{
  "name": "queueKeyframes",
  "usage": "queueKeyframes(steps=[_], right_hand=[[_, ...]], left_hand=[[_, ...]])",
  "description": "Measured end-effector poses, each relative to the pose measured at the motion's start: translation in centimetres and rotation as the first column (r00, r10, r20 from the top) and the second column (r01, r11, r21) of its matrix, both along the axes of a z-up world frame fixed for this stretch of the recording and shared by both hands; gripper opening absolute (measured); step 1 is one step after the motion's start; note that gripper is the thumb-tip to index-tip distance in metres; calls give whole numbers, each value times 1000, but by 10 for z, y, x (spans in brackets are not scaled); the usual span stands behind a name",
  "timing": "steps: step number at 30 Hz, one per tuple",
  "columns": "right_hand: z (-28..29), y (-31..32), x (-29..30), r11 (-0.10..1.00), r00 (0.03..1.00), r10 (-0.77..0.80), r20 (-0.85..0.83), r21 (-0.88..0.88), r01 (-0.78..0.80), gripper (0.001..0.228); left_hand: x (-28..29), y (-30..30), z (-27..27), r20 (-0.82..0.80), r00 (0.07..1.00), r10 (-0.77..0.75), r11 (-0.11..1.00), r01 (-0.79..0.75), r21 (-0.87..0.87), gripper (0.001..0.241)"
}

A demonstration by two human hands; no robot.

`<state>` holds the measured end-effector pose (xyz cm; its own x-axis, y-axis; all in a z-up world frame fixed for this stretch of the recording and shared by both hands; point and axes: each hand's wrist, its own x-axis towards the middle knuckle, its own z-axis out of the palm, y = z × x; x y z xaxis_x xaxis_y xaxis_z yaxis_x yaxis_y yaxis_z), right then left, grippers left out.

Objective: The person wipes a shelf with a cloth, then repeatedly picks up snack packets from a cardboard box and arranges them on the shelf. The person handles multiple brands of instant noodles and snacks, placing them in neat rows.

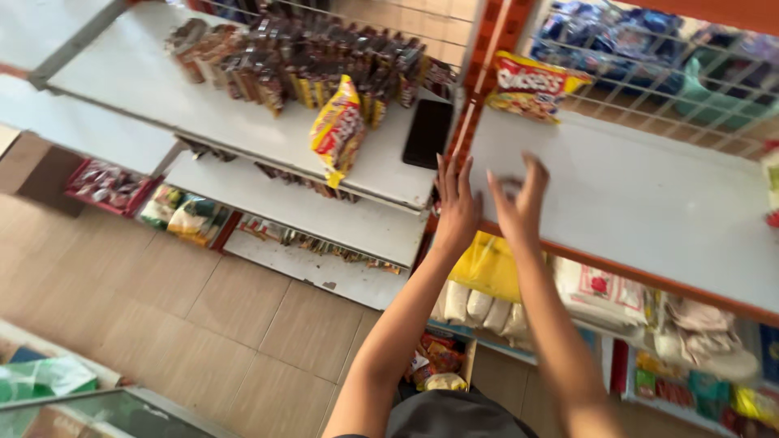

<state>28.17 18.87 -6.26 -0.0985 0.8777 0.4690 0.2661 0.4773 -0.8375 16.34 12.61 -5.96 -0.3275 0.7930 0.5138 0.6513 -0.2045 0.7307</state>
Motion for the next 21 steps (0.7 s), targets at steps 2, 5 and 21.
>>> queueKeyframes(steps=[2, 5, 21], right_hand=[[13, -51, 11, 997, 998, 33, -55, -70, -36, 59], [21, -108, 28, 940, 972, 1, -233, -331, -80, 45], [51, -142, 55, 904, 956, 109, -271, -372, -209, 37]], left_hand=[[-21, -6, 8, 17, 990, 140, 986, -141, 90, 74], [-68, -29, 13, -1, 903, 429, 898, -426, 111, 80], [-167, -68, 45, 334, 890, 310, 925, -363, 110, 50]])
